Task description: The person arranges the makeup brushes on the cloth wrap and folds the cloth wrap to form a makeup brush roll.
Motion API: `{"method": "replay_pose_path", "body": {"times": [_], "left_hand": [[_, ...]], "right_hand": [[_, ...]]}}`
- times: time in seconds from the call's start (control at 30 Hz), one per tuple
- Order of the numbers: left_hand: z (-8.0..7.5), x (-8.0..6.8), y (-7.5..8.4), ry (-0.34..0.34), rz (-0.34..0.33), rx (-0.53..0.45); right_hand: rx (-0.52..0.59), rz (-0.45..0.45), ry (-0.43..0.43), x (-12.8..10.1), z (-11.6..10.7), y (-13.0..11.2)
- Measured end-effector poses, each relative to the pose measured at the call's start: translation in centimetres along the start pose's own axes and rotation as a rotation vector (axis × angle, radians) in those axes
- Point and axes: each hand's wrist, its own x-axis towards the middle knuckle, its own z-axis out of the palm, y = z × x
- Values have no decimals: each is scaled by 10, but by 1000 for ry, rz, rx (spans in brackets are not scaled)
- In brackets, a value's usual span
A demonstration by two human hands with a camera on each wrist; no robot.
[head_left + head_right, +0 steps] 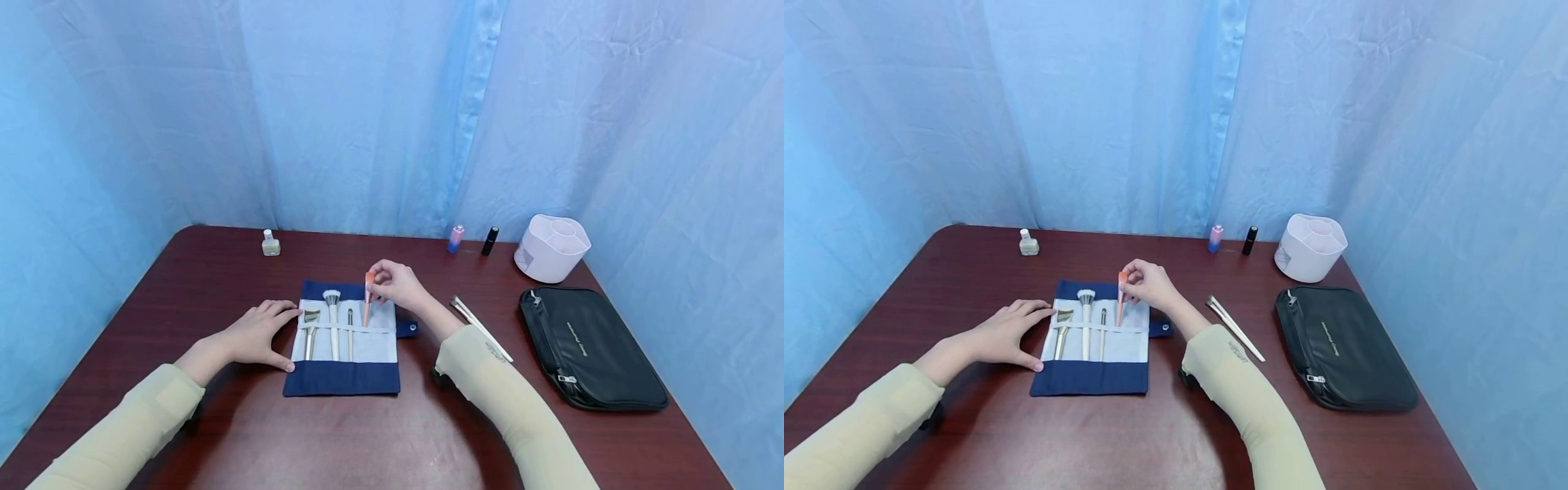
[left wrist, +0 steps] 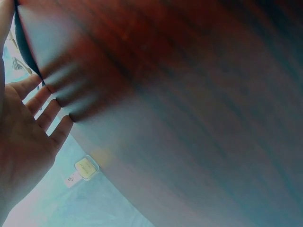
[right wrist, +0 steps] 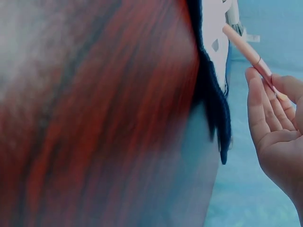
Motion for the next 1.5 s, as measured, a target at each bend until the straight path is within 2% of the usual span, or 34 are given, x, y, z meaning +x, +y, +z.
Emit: {"method": "replay_pose_path", "body": {"times": [0.2, 0.4, 0.83, 1.1, 1.4, 1.5], "left_hand": [[1, -1, 0, 3, 3, 0], [1, -1, 0, 2, 2, -5], [0, 0, -1, -2, -3, 2], [0, 0, 0, -4, -2, 2], [0, 1, -1, 0, -5, 1], [1, 0, -1, 4, -1, 5]], "right_hand": [[9, 65, -51, 4, 2, 7], [-40, 72, -118, 1, 3, 7], [-239, 15, -231, -1, 3, 9], [-276, 4, -263, -2, 4, 9], [-333, -53, -390, -5, 7, 5], [-350, -71, -405, -4, 8, 6]]}}
